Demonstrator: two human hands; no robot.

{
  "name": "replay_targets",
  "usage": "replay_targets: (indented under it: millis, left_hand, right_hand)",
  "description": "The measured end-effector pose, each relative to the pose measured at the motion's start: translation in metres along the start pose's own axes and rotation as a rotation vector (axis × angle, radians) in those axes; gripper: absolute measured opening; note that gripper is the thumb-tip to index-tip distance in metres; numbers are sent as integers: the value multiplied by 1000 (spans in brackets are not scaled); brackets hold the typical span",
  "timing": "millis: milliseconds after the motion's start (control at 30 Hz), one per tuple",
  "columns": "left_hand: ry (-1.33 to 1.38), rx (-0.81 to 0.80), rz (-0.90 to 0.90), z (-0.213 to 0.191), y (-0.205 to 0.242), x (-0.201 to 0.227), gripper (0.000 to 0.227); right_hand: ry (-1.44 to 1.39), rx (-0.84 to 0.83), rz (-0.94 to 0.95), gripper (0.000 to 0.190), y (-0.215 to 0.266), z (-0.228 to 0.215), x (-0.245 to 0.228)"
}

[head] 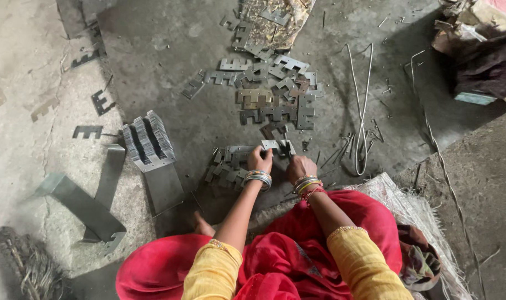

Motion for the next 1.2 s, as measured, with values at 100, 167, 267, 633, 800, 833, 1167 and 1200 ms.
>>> replay_targets:
  millis: [100, 167, 267, 633, 800, 833, 1167, 1200]
  left_hand:
    - [83, 3, -58, 1, -7, -14, 35]
    - [98, 19, -66, 1, -15, -22, 35]
    - [40, 24, -55, 3, -25, -32, 36]
    - [-68, -119, -248, -7, -42, -68, 37]
    - [-147, -25, -171, -14, -77, -104, 41]
    - [-169, -41, -170, -13, -83, -110, 41]
    - [-69, -45, -195, -20, -95, -111, 36]
    - [-58, -94, -227, -22, -100, -108, 38]
  right_hand:
    - [-43, 84, -37, 22, -6, 3, 2]
    - [-25, 98, -52, 22, -9, 4, 3]
    - [-18, 90, -66, 23, -12, 5, 3]
    - [-44, 139, -10, 20, -3, -32, -19]
    - [-106, 175, -289, 24, 12, -48, -34]
    - [-131, 219, -358, 21, 16, -52, -37]
    - [214, -14, -245, 37, 13, -26, -51]
    - [205, 17, -246, 40, 10, -28, -52]
Point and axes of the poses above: each hand's wrist, its own y-axis away from the middle knuckle, its own z-axis out of the palm, x = y × z, the point moved 3 cm from there along -y, towards the middle knuckle, and after that the axes turned 15 degrees about -x, right-handed, at the moved point
